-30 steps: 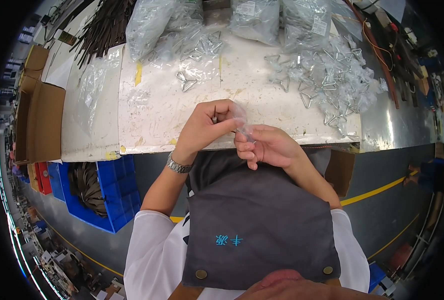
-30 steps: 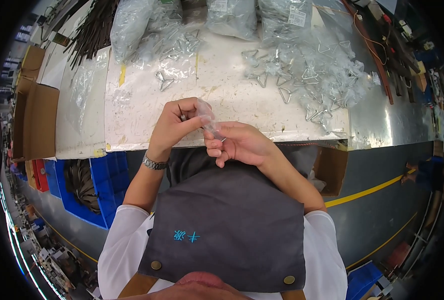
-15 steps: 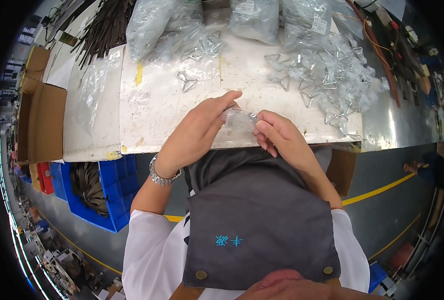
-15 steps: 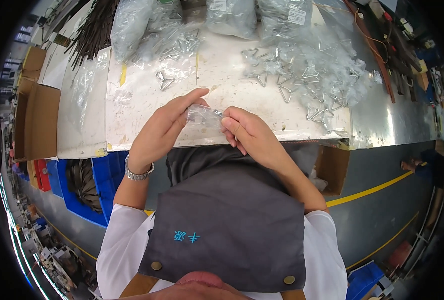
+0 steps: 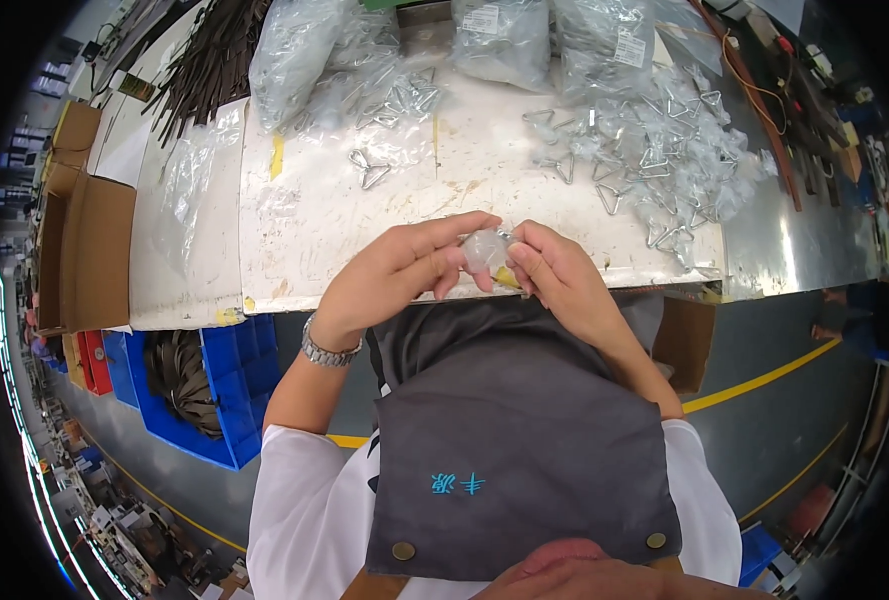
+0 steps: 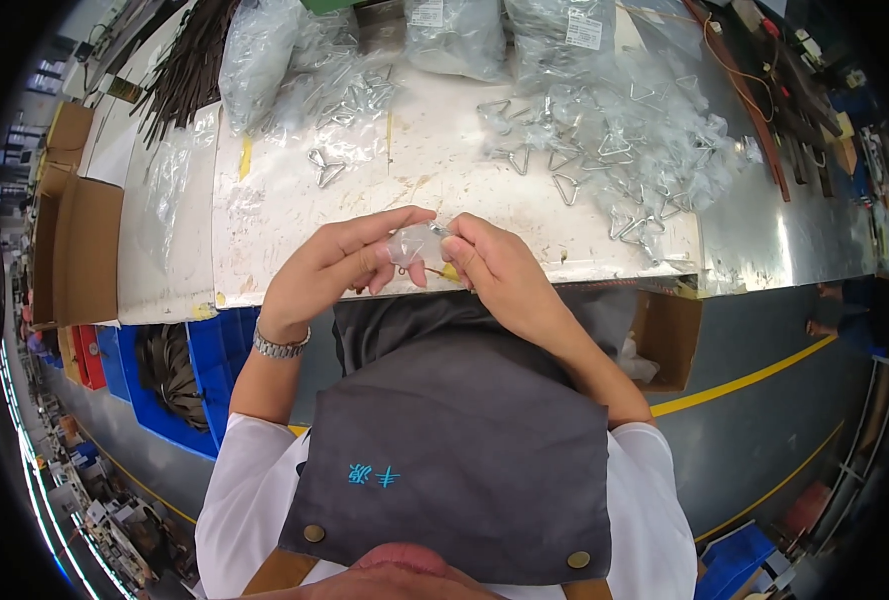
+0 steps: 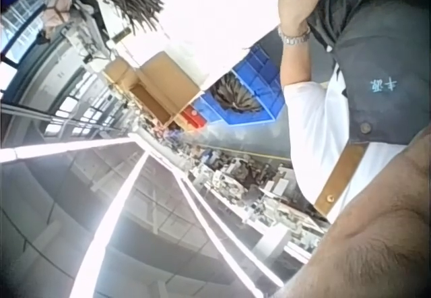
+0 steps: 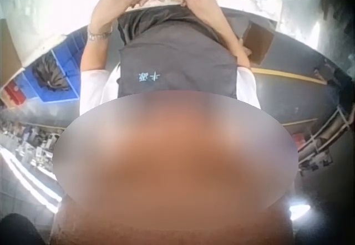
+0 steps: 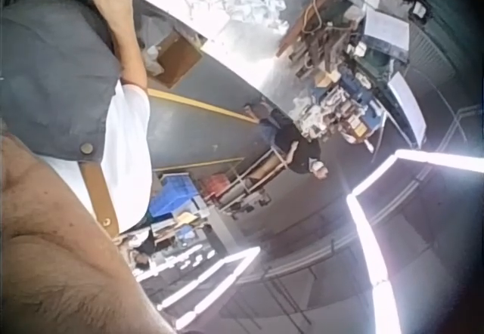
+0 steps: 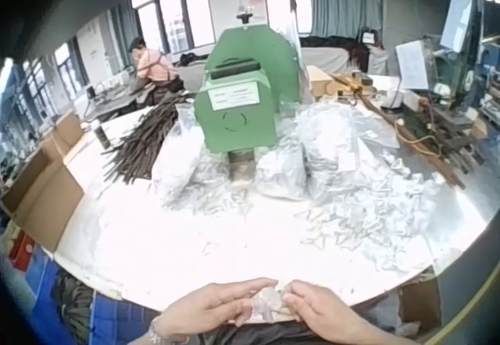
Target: Packing small metal hardware components into plastic bags.
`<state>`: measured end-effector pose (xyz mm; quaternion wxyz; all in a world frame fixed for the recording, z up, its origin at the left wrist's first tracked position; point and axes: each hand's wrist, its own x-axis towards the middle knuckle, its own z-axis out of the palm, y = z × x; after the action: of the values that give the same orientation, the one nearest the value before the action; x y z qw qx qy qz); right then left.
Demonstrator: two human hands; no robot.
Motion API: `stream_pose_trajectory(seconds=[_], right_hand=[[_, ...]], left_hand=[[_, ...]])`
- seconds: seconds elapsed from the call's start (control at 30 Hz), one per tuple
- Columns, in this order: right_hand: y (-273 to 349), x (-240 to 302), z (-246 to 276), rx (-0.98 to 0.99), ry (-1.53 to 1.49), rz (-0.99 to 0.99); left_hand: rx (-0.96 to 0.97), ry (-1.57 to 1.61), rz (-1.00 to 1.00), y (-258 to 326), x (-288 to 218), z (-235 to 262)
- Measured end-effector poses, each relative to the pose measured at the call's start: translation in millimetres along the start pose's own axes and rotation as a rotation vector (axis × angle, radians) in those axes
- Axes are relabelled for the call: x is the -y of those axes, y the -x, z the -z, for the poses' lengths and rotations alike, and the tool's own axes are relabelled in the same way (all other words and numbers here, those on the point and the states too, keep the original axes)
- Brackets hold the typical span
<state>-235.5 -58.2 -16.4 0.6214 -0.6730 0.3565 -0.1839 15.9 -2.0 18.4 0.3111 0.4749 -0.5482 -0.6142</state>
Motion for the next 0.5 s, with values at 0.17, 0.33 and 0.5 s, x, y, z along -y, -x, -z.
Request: stream_pose_trajectory(seconds=[0.17,0.33,0.5], right_hand=[[0,-2,-6,-0.096,0.082,0.083],[-1,0,-13,-0.180,0.214,0.108],[-4,3,-21,-0.245,0.220,0.140]], left_hand=[[0.019,-0.042,-0.013,-11,1,-27],[-0.035,0.251,0.063,-23,23,-29],[-0.453,-0.174,-0.305,-38,37,-50]])
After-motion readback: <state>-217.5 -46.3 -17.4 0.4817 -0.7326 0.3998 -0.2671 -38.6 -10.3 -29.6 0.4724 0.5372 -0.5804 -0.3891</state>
